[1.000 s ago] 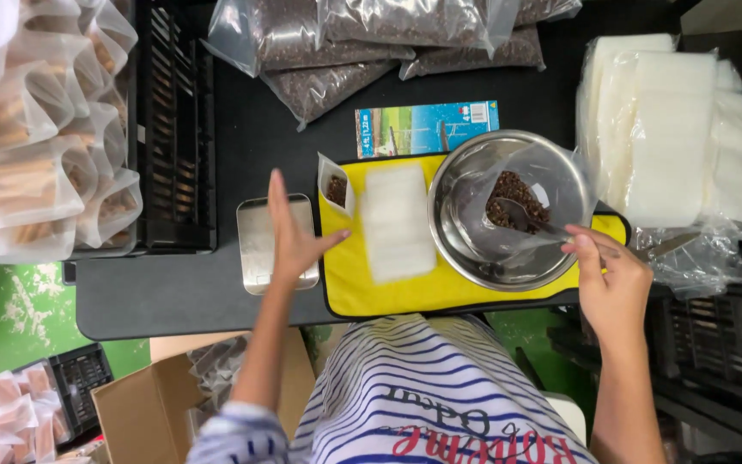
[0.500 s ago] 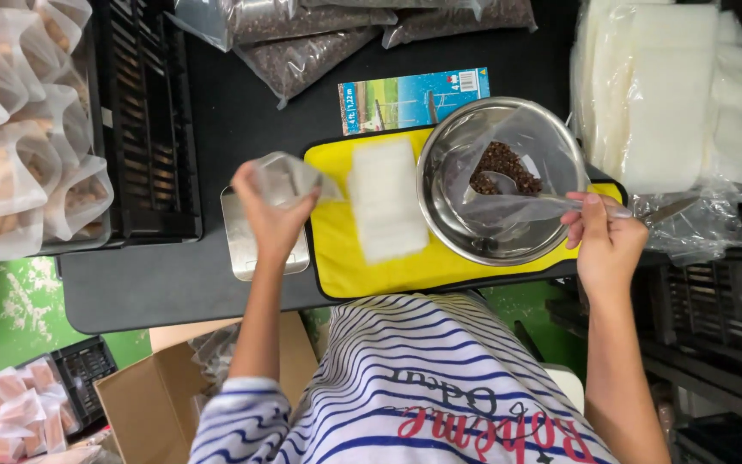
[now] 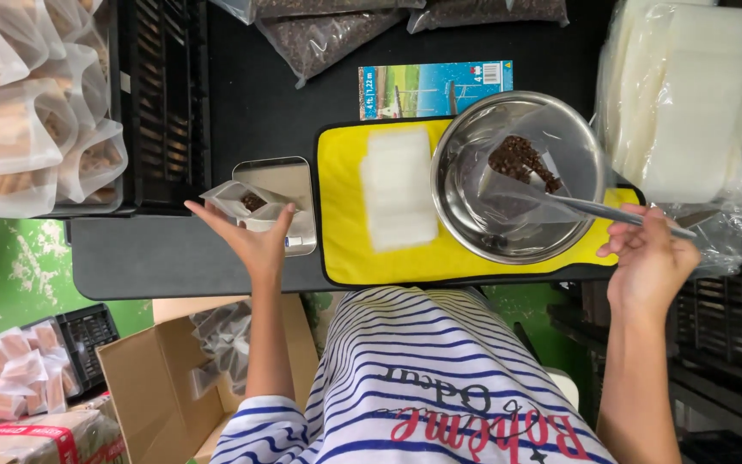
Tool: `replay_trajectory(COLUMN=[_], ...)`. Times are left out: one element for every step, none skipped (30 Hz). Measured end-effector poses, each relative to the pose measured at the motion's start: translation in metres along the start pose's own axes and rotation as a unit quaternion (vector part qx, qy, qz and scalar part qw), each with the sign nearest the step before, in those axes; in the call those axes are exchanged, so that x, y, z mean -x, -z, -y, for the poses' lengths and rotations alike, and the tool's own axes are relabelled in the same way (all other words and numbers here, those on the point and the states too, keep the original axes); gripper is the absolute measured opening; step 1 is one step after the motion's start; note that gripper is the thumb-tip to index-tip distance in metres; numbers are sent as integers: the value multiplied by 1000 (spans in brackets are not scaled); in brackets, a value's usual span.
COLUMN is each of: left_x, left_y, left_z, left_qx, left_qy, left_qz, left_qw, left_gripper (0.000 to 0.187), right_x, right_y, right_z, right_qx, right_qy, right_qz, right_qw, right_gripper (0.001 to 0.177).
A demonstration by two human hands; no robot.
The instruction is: Scooping beans from a metal bowl into small plastic bags and weighing them on a digital scale for packaging.
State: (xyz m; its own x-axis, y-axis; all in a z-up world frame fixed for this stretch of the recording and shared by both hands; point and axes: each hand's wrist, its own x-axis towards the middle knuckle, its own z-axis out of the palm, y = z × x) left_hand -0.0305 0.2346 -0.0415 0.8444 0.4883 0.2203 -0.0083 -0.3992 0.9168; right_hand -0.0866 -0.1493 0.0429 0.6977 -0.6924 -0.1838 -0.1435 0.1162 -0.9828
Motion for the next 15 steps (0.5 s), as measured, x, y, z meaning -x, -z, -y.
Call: replay_trajectory(left_x=[1,2,5,5,5,6,6,6,6,6,6,6,5,4,3], left_y=[1,3,4,5,6,8,9,11,13,13,15,17,19,20,19], left_z=[-5,-9,-14,-14,-15,-15,-14,-12,-10,-6,-2,2,1,0,-1], left_qx=[1,11,19,19,23,26,25,6,-13,-15,-17,-18,-22,-29,-34], left_qy=[-1,2,7,7,12,17,18,13,8,9,-11,-32,-30,-31,-34], left_qz=[3,2,2,6,8,9,9,11,8,5,11,17,11,24,39], left_qw=[1000,1000,1000,1000,1000,999,999,1000,1000,1000,1000,999,999,999,998], left_gripper=[113,111,109,109,109,108,108,107,106,106,107,108,108,108,108], right_x=[1,2,4,4,5,6,5,5,3,3,2,1,1,0,-1], right_y=[0,1,2,2,2,2,3,5,4,6,6,6,8,9,12], right_z=[3,5,7,9,10,12,11,10,9,9,9,9,9,8,8], right_qx=[-1,-14,-26,-26,-34,-41,-40,-45,-50,-49,-55,-60,-60,-52,-44], right_qy=[1,-1,-4,-5,-1,2,1,2,3,2,8,15,13,21,31], right_qz=[-3,-21,-40,-44,-41,-37,-37,-43,-46,-42,-49,-55,-48,-49,-53], right_qw=[1000,1000,999,999,999,998,998,998,998,998,997,997,997,997,997], right_gripper=[21,20,19,19,20,20,20,21,22,22,21,19,19,20,22])
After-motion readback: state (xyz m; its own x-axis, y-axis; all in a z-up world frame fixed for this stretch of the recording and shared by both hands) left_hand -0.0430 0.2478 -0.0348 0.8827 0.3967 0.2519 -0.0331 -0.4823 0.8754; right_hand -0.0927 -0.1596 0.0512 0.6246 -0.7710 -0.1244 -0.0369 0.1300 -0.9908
